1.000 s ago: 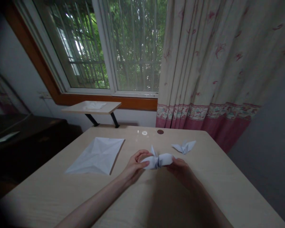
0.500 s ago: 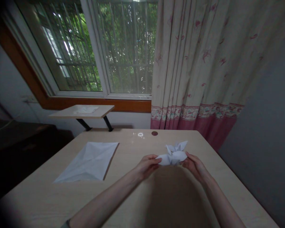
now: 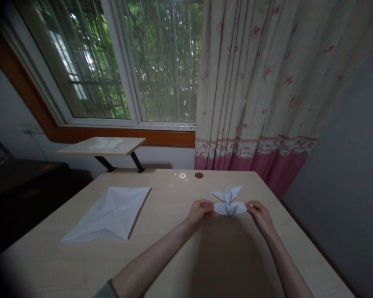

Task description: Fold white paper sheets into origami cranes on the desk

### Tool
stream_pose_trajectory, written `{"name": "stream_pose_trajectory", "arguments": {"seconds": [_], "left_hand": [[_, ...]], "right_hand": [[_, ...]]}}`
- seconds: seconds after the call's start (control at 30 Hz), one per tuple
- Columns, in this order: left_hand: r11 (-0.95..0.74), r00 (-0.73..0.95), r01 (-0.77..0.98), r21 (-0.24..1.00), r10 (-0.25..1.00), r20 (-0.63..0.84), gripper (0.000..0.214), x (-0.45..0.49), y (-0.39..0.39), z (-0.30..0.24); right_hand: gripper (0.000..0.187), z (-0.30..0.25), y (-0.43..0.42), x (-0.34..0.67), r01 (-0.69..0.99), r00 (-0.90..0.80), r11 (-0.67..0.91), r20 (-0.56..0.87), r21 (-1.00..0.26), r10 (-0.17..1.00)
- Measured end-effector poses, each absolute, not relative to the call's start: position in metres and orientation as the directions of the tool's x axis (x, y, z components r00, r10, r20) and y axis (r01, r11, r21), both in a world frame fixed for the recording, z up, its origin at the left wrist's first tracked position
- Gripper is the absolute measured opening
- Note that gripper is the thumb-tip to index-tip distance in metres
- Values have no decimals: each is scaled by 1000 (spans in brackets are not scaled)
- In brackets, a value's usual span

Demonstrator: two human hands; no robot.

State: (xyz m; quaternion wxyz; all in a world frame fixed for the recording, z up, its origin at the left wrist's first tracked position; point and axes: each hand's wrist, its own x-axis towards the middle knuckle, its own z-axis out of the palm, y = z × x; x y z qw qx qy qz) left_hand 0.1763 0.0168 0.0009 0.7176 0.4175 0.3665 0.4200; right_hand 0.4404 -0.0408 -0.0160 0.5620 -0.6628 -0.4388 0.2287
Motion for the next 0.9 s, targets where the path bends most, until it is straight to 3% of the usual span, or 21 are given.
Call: {"name": "stream_pose_trajectory", "arguments": {"seconds": [0.27,0.6,0.9], "left_hand": [[213,335,-304,929,936,-105,23,180,23,-7],[161,255,-361,919,964,-69,39,177,22,-3],[100,177,-385,917,984,-33,46,136,14,37]], "right_hand": [[35,-23,-37,443,445,511,23,275,-895,814],[48,-25,-43,439,477,526,90,366,-874,768],[44,19,-52,417,696,408,179,589,-695,697]]}}
